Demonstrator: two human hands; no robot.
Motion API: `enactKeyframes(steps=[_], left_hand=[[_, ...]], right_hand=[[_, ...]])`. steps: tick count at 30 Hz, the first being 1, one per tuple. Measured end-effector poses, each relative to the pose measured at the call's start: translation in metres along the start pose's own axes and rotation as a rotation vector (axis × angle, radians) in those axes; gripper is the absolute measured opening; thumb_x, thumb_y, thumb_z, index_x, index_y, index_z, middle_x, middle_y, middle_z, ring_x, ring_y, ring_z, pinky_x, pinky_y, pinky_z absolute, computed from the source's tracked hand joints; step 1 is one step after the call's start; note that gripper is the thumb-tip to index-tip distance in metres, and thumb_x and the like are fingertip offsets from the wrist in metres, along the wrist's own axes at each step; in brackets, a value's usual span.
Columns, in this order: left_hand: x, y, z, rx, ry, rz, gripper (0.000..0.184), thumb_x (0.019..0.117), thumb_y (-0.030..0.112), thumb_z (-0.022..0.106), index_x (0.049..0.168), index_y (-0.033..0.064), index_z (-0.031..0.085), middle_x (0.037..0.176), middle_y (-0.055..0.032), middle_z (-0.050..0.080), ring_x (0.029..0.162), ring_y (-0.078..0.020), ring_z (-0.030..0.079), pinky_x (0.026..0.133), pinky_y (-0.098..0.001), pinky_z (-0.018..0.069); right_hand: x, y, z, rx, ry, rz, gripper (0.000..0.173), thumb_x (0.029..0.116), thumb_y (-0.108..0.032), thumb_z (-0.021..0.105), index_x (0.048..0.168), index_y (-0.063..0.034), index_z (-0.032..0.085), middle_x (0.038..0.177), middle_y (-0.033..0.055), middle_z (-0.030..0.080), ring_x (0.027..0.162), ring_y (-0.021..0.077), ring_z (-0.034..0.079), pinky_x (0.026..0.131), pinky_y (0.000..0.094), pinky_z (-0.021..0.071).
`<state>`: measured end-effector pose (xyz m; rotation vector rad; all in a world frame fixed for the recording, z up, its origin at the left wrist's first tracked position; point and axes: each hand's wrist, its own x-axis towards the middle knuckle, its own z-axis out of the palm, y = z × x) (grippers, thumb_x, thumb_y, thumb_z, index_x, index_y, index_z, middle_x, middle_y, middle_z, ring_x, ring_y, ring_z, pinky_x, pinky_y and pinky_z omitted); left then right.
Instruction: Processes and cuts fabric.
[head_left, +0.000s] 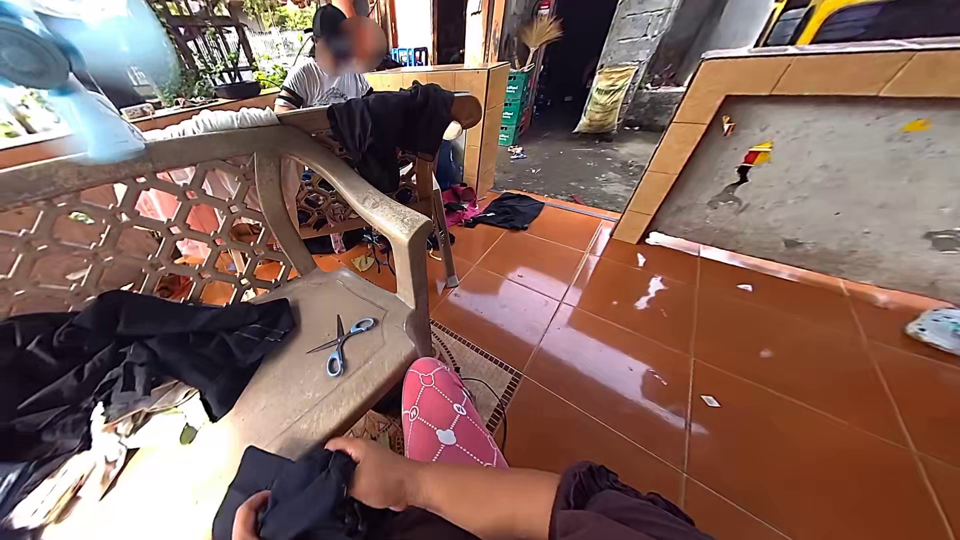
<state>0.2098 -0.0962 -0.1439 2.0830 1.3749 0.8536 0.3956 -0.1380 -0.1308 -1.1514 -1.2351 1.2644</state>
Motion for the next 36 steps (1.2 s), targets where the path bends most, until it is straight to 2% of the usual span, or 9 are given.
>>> enactKeyframes(steps=[4, 6, 9, 11, 14, 19, 27, 32, 36], left_hand=[[0.012, -0.029, 0.002, -0.206, 0.087, 0.004, 0.038, 0.0882, -0.001, 0.059, 0.122, -0.0184, 0.058, 0.120, -0.0329, 0.064, 0.115, -0.0344, 0.064, 0.104, -0.0469, 0.0478], [0.009, -0.014, 0.004, -0.484, 0.090, -0.200, 0.033, 0.0942, -0.004, 0.051, 0.125, -0.0166, 0.053, 0.116, -0.0174, 0.064, 0.107, -0.0074, 0.062, 0.099, -0.0267, 0.0500], [-0.004, 0.012, 0.009, -0.838, 0.022, -0.365, 0.038, 0.0933, -0.009, 0.047, 0.131, -0.0074, 0.043, 0.107, -0.0010, 0.062, 0.095, 0.0025, 0.062, 0.088, -0.0228, 0.0554], [-0.011, 0.018, 0.011, -0.880, -0.087, -0.361, 0.044, 0.0881, -0.012, 0.054, 0.130, -0.0034, 0.043, 0.105, 0.0012, 0.066, 0.094, 0.0011, 0.066, 0.087, -0.0239, 0.0579], [-0.007, 0.009, 0.009, -0.430, -0.189, -0.295, 0.065, 0.0756, -0.007, 0.076, 0.134, -0.0133, 0.048, 0.117, -0.0217, 0.065, 0.108, -0.0205, 0.065, 0.098, -0.0389, 0.0530], [0.007, -0.047, 0.026, -0.097, 0.140, 0.043, 0.052, 0.0872, 0.000, 0.061, 0.134, -0.0189, 0.047, 0.114, -0.0384, 0.060, 0.106, -0.0482, 0.062, 0.097, -0.0594, 0.0483], [0.008, 0.003, 0.021, -0.767, 0.051, -0.393, 0.028, 0.0977, -0.003, 0.049, 0.125, -0.0067, 0.054, 0.108, -0.0099, 0.067, 0.097, -0.0086, 0.067, 0.088, -0.0303, 0.0573], [0.004, 0.009, 0.014, -0.429, -0.168, -0.248, 0.062, 0.0741, 0.006, 0.083, 0.128, -0.0058, 0.056, 0.116, -0.0156, 0.069, 0.110, -0.0186, 0.066, 0.099, -0.0379, 0.0543], [0.013, 0.006, 0.013, -0.001, -0.173, -0.204, 0.050, 0.0858, 0.008, 0.075, 0.130, -0.0074, 0.056, 0.114, -0.0258, 0.069, 0.111, -0.0400, 0.067, 0.100, -0.0584, 0.0503]], right_hand=[[0.008, 0.006, 0.001, -0.169, -0.201, 0.153, 0.055, 0.0873, -0.003, 0.074, 0.135, 0.0113, 0.050, 0.124, 0.0296, 0.061, 0.115, 0.0345, 0.061, 0.101, 0.0514, 0.0475], [0.015, 0.007, -0.003, -0.434, -0.117, 0.175, 0.058, 0.0848, -0.012, 0.078, 0.133, 0.0069, 0.053, 0.117, 0.0298, 0.065, 0.111, 0.0419, 0.064, 0.094, 0.0605, 0.0488], [0.021, 0.016, -0.007, -0.594, 0.053, 0.065, 0.044, 0.0899, -0.017, 0.072, 0.129, 0.0003, 0.060, 0.117, 0.0258, 0.065, 0.111, 0.0412, 0.063, 0.092, 0.0595, 0.0505], [0.024, 0.025, -0.007, -0.552, 0.164, -0.095, 0.031, 0.0915, -0.011, 0.066, 0.119, 0.0028, 0.066, 0.112, 0.0251, 0.066, 0.108, 0.0386, 0.065, 0.091, 0.0546, 0.0523], [0.024, 0.022, -0.011, -0.257, 0.094, -0.006, 0.026, 0.0949, 0.001, 0.059, 0.120, 0.0085, 0.061, 0.113, 0.0248, 0.066, 0.109, 0.0301, 0.064, 0.097, 0.0463, 0.0489], [0.017, 0.019, 0.004, 0.064, -0.286, 0.251, 0.046, 0.0907, 0.004, 0.066, 0.134, 0.0084, 0.050, 0.124, 0.0212, 0.060, 0.112, 0.0212, 0.060, 0.100, 0.0409, 0.0486], [0.022, 0.016, -0.002, -0.718, 0.022, 0.137, 0.042, 0.0919, -0.022, 0.069, 0.130, -0.0059, 0.061, 0.112, 0.0221, 0.070, 0.106, 0.0406, 0.068, 0.087, 0.0627, 0.0519], [0.023, 0.036, -0.009, -0.302, 0.218, -0.140, 0.023, 0.0920, -0.003, 0.061, 0.112, 0.0055, 0.068, 0.107, 0.0167, 0.070, 0.103, 0.0198, 0.066, 0.094, 0.0398, 0.0527], [0.013, 0.026, 0.000, 0.111, 0.105, 0.026, 0.032, 0.0949, 0.004, 0.058, 0.127, 0.0107, 0.058, 0.116, 0.0107, 0.067, 0.106, 0.0032, 0.062, 0.097, 0.0218, 0.0508]])
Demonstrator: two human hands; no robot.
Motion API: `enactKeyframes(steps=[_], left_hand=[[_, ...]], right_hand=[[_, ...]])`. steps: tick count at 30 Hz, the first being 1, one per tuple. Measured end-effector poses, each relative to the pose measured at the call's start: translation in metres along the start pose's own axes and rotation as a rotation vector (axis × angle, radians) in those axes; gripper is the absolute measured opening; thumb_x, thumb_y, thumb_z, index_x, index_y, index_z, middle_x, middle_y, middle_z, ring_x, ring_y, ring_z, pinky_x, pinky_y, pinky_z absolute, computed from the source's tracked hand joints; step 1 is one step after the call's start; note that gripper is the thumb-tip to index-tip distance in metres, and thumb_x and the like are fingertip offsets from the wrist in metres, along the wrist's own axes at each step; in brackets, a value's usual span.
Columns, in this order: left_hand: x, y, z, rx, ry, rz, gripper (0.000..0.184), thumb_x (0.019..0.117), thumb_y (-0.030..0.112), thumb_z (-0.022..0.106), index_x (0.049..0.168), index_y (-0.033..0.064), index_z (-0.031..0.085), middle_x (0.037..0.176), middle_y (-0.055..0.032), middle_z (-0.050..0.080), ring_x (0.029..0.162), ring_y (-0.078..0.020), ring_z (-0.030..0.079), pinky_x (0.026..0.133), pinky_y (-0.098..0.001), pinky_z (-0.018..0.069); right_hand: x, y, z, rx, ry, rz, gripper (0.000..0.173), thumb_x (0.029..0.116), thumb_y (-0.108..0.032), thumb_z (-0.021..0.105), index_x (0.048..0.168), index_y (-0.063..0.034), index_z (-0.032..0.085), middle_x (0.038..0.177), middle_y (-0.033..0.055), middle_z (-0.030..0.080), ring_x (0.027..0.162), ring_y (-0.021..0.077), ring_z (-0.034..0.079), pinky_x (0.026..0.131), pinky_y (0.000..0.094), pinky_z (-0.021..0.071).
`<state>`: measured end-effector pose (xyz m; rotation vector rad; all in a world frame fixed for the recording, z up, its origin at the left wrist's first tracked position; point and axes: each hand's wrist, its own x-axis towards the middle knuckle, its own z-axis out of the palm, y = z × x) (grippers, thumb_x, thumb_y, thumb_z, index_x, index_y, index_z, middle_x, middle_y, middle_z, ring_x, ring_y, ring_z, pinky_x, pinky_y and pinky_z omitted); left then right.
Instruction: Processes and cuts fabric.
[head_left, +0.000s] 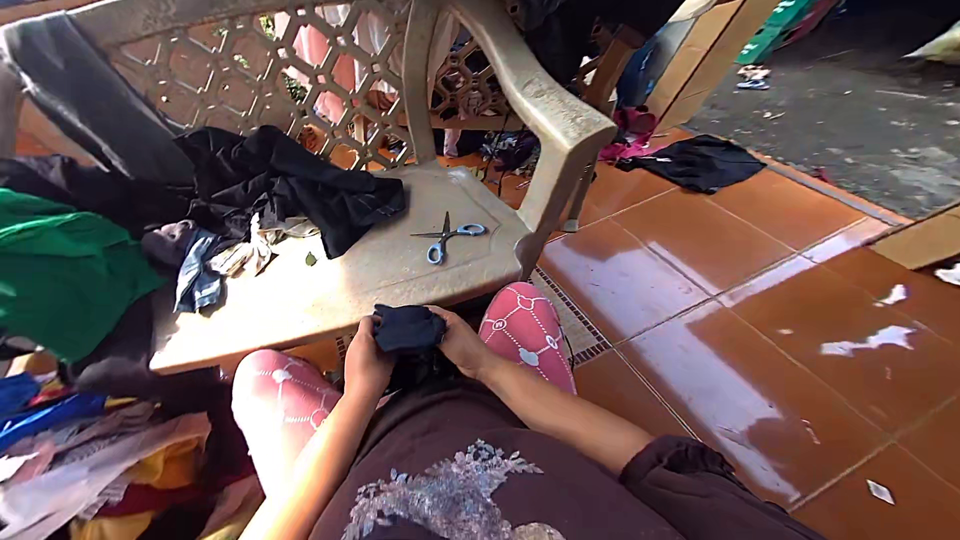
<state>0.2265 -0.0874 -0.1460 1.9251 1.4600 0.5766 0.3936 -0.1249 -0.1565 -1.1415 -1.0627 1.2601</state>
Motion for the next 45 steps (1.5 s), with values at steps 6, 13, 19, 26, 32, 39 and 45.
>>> enactKeyframes(steps=[6, 13, 19, 26, 32, 39, 45], left_hand=[[0.023, -0.014, -0.006, -0.276, 0.039, -0.143, 0.031, 0.0952, 0.013, 0.064, 0.122, -0.0028, 0.065, 0.117, -0.0189, 0.069, 0.115, -0.0265, 0.065, 0.104, -0.0475, 0.0481], [0.009, -0.007, -0.017, -0.817, -0.388, -0.244, 0.014, 0.0951, -0.002, 0.060, 0.108, 0.0024, 0.064, 0.094, -0.0032, 0.072, 0.088, -0.0110, 0.069, 0.085, -0.0334, 0.0584], [0.000, -0.026, -0.007, -1.279, -0.737, 0.106, 0.020, 0.0779, 0.020, 0.077, 0.098, 0.0209, 0.075, 0.090, 0.0042, 0.077, 0.082, -0.0051, 0.072, 0.078, -0.0256, 0.0598], [0.005, -0.042, 0.005, -1.431, -1.124, 0.298, 0.032, 0.0890, 0.035, 0.077, 0.120, 0.0247, 0.074, 0.110, 0.0058, 0.076, 0.100, -0.0030, 0.071, 0.089, -0.0236, 0.0579], [0.000, -0.045, 0.001, -1.595, -0.965, 0.265, 0.034, 0.0870, 0.019, 0.074, 0.121, 0.0163, 0.075, 0.117, -0.0043, 0.075, 0.107, -0.0129, 0.071, 0.095, -0.0313, 0.0569], [-0.002, -0.030, 0.002, -1.460, -0.552, 0.136, 0.031, 0.0739, 0.018, 0.084, 0.103, 0.0160, 0.074, 0.099, -0.0008, 0.077, 0.093, -0.0114, 0.073, 0.086, -0.0324, 0.0600], [0.004, -0.022, -0.012, -1.272, -0.387, 0.050, 0.041, 0.0795, 0.019, 0.083, 0.113, 0.0068, 0.062, 0.100, -0.0019, 0.076, 0.095, -0.0128, 0.072, 0.089, -0.0349, 0.0596]], right_hand=[[0.004, -0.016, 0.002, -0.056, -0.279, 0.277, 0.040, 0.0883, -0.001, 0.070, 0.125, 0.0024, 0.056, 0.111, 0.0065, 0.067, 0.100, 0.0067, 0.065, 0.092, 0.0266, 0.0545], [0.014, -0.015, -0.009, -1.016, -0.045, 0.158, 0.046, 0.0950, -0.028, 0.064, 0.136, -0.0090, 0.056, 0.110, 0.0208, 0.071, 0.105, 0.0414, 0.068, 0.086, 0.0626, 0.0517], [0.016, -0.021, 0.000, -0.905, -0.081, 0.068, 0.033, 0.1000, -0.020, 0.056, 0.127, -0.0022, 0.064, 0.118, 0.0221, 0.069, 0.114, 0.0379, 0.065, 0.097, 0.0595, 0.0485], [0.037, -0.018, -0.009, -0.751, -0.213, 0.002, 0.034, 0.0941, -0.014, 0.063, 0.125, 0.0003, 0.064, 0.120, 0.0195, 0.068, 0.115, 0.0296, 0.063, 0.101, 0.0496, 0.0482], [0.033, -0.048, -0.034, -0.143, -0.271, 0.089, 0.064, 0.0807, -0.015, 0.072, 0.140, -0.0037, 0.050, 0.133, 0.0110, 0.058, 0.116, 0.0120, 0.060, 0.096, 0.0293, 0.0515], [0.006, -0.061, -0.019, -0.628, -0.186, -0.014, 0.045, 0.0992, -0.042, 0.062, 0.110, 0.0012, 0.071, 0.139, 0.0184, 0.058, 0.132, 0.0253, 0.053, 0.109, 0.0439, 0.0431], [0.006, -0.056, -0.022, -0.439, 0.030, -0.099, 0.025, 0.1041, -0.020, 0.056, 0.101, -0.0029, 0.074, 0.105, 0.0051, 0.070, 0.100, 0.0065, 0.062, 0.091, 0.0296, 0.0507]])
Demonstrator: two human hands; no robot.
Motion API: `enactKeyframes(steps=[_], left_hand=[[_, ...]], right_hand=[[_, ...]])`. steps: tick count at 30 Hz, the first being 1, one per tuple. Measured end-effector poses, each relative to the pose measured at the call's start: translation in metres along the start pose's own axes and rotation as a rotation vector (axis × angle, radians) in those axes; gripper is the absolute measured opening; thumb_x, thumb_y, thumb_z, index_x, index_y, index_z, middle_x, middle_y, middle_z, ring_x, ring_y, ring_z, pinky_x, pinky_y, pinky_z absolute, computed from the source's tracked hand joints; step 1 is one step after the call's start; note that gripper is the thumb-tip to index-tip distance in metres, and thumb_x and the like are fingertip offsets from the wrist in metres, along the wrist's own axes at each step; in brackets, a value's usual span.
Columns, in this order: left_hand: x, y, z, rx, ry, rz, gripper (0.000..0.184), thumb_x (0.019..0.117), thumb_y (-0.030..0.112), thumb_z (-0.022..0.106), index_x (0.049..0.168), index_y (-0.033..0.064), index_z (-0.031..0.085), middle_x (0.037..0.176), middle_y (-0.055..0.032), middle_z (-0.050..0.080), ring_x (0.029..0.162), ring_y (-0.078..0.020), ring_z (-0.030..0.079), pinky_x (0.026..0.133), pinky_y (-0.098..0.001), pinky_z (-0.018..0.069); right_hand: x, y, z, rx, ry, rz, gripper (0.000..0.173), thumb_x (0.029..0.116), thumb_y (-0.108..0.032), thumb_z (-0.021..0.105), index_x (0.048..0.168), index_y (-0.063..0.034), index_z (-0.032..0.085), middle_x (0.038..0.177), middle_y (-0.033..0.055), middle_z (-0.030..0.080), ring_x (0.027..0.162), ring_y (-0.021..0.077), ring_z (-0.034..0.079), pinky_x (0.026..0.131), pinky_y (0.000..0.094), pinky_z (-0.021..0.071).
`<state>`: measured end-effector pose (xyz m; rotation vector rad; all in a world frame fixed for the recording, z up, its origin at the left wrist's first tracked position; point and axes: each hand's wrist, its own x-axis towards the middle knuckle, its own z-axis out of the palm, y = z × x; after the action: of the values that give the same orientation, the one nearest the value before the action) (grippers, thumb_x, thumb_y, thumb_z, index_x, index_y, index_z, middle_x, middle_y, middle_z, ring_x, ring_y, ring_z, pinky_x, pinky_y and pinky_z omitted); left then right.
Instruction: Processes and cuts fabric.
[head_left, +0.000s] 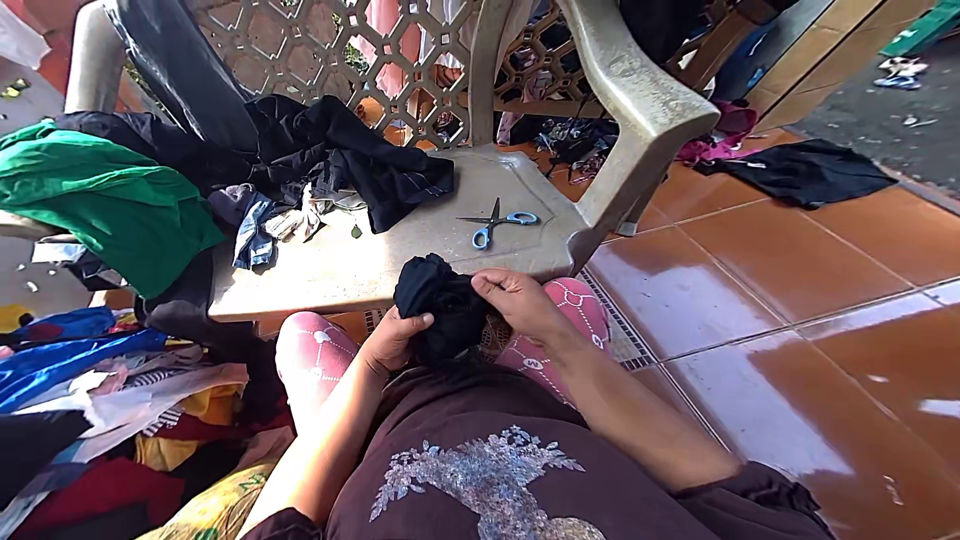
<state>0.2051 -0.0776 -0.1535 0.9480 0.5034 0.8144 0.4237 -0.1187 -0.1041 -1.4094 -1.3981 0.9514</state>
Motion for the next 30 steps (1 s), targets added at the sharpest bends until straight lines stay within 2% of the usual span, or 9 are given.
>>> enactKeyframes(steps=[2, 10, 16, 19, 21, 23, 24, 27, 30], left_hand=[[0.000, 0.005, -0.012, -0.037, 0.114, 0.001, 0.036, 0.0851, 0.017, 0.076, 0.115, 0.0049, 0.059, 0.097, -0.0047, 0.075, 0.092, -0.0147, 0.073, 0.087, -0.0357, 0.0606], [-0.005, 0.016, -0.052, -0.374, 0.580, 0.007, 0.039, 0.1119, 0.035, 0.031, 0.123, 0.0076, 0.057, 0.105, -0.0121, 0.071, 0.099, -0.0228, 0.071, 0.087, -0.0441, 0.0599], [0.015, 0.077, -0.035, -0.185, 0.326, -0.007, 0.056, 0.1087, 0.055, 0.016, 0.133, 0.0206, 0.053, 0.109, -0.0035, 0.071, 0.099, -0.0173, 0.070, 0.084, -0.0388, 0.0598], [0.028, 0.137, -0.038, -0.046, 0.124, 0.400, 0.062, 0.1056, 0.058, 0.003, 0.156, 0.0333, 0.029, 0.122, 0.0025, 0.070, 0.106, -0.0142, 0.069, 0.089, -0.0379, 0.0591], [0.026, 0.162, -0.043, -0.116, -0.085, 0.552, 0.066, 0.0992, 0.072, 0.020, 0.149, 0.0345, 0.041, 0.128, 0.0034, 0.068, 0.115, -0.0153, 0.066, 0.096, -0.0394, 0.0568], [0.017, 0.157, -0.047, -0.153, -0.116, 0.384, 0.076, 0.0816, 0.086, 0.048, 0.125, 0.0275, 0.067, 0.115, 0.0007, 0.073, 0.106, -0.0159, 0.070, 0.090, -0.0403, 0.0598], [0.012, 0.141, -0.048, -0.078, -0.045, 0.217, 0.087, 0.0790, 0.095, 0.035, 0.119, 0.0264, 0.070, 0.107, 0.0012, 0.075, 0.098, -0.0137, 0.072, 0.081, -0.0379, 0.0615], [0.005, 0.073, -0.039, 0.063, 0.233, -0.355, 0.104, 0.0860, 0.088, -0.001, 0.112, 0.0127, 0.065, 0.096, -0.0082, 0.074, 0.086, -0.0196, 0.072, 0.072, -0.0408, 0.0600], [-0.010, 0.023, -0.020, 0.243, 0.150, -0.530, 0.060, 0.1096, 0.051, 0.022, 0.134, 0.0067, 0.054, 0.110, -0.0091, 0.072, 0.100, -0.0191, 0.070, 0.089, -0.0413, 0.0588]], right_hand=[[0.002, -0.004, -0.017, 0.106, 0.125, 0.003, 0.023, 0.1050, -0.017, 0.054, 0.097, -0.0044, 0.072, 0.085, -0.0023, 0.065, 0.082, 0.0012, 0.059, 0.080, 0.0261, 0.0507], [0.007, -0.016, -0.133, 0.850, 0.817, -0.070, 0.030, 0.1130, -0.032, 0.029, 0.116, -0.0143, 0.054, 0.098, -0.0001, 0.066, 0.093, 0.0122, 0.067, 0.085, 0.0351, 0.0569], [0.044, -0.007, -0.158, 0.629, 0.562, 0.152, 0.025, 0.1106, -0.030, 0.040, 0.127, -0.0146, 0.052, 0.105, -0.0001, 0.064, 0.095, 0.0117, 0.065, 0.083, 0.0351, 0.0567], [0.051, -0.028, -0.194, 0.679, 0.579, -0.181, 0.030, 0.1119, -0.036, 0.032, 0.124, -0.0179, 0.053, 0.108, -0.0025, 0.068, 0.102, 0.0124, 0.067, 0.091, 0.0379, 0.0573], [0.045, -0.038, -0.205, 0.600, 0.357, -0.465, 0.048, 0.1084, -0.051, 0.033, 0.145, -0.0224, 0.042, 0.135, -0.0013, 0.062, 0.127, 0.0190, 0.058, 0.108, 0.0457, 0.0484], [0.035, -0.041, -0.191, 0.489, 0.213, -0.432, 0.062, 0.0938, -0.059, 0.064, 0.144, -0.0294, 0.042, 0.133, -0.0083, 0.061, 0.124, 0.0132, 0.059, 0.105, 0.0396, 0.0515], [0.030, -0.037, -0.178, 0.463, 0.227, -0.309, 0.049, 0.0915, -0.048, 0.072, 0.132, -0.0295, 0.050, 0.118, -0.0120, 0.067, 0.109, 0.0067, 0.065, 0.094, 0.0317, 0.0571], [0.026, -0.025, -0.158, 0.434, 0.359, -0.052, 0.015, 0.1038, -0.023, 0.057, 0.119, -0.0199, 0.058, 0.099, -0.0078, 0.069, 0.090, 0.0046, 0.068, 0.081, 0.0282, 0.0595], [0.014, -0.017, -0.183, 0.622, 0.460, -0.187, 0.020, 0.1089, -0.031, 0.044, 0.112, -0.0212, 0.061, 0.097, -0.0079, 0.070, 0.090, 0.0054, 0.068, 0.084, 0.0294, 0.0588]])
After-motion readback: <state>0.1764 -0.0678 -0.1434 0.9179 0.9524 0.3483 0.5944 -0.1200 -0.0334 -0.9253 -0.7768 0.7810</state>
